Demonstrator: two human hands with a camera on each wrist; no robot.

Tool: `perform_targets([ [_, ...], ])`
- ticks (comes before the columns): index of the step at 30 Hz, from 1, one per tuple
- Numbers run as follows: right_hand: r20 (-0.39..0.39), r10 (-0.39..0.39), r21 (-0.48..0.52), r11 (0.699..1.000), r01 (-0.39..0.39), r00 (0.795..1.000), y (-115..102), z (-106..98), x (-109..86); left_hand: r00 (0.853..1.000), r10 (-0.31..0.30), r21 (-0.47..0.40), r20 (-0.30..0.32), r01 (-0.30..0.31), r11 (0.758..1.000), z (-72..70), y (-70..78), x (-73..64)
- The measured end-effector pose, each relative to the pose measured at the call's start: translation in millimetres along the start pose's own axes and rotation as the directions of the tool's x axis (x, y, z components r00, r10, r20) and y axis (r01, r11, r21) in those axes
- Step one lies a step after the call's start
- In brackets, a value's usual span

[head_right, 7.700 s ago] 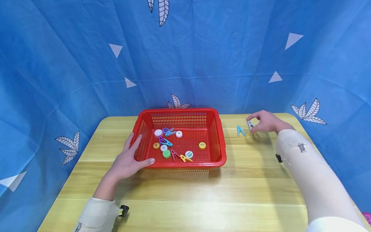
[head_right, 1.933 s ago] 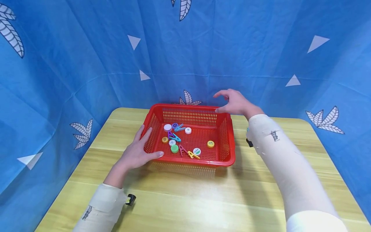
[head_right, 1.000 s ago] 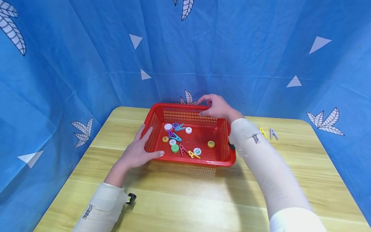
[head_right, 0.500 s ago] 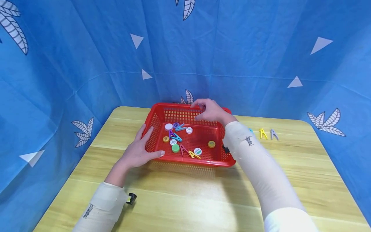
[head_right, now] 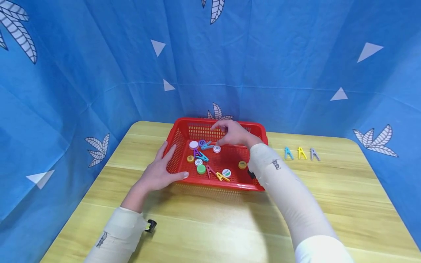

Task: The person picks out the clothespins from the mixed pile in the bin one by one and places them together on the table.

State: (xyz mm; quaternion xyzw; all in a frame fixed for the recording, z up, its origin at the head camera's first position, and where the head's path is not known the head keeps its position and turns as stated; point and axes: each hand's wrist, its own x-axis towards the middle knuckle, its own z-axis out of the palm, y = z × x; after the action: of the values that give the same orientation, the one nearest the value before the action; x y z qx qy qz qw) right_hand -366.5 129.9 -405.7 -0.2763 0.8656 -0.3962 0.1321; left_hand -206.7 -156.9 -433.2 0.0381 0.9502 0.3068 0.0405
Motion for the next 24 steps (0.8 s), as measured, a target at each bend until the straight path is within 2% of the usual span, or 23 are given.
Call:
perform_targets([
  [9, 0.061, 0.015, 0.058, 0.998, -0.019, 0.998, 5.9, 12.8, 1.5, 1.0, -0.004, 0.002, 0.003, 0.004, 1.0, -1.0, 1.3, -1.4],
  [24, 0.129, 0.003, 0.073, 0.997, -0.013, 0.992, 8.2, 25.2, 8.6, 1.0, 0.001, 0.021, 0.0, -0.001, 1.0, -2.3, 2.6, -1.3],
])
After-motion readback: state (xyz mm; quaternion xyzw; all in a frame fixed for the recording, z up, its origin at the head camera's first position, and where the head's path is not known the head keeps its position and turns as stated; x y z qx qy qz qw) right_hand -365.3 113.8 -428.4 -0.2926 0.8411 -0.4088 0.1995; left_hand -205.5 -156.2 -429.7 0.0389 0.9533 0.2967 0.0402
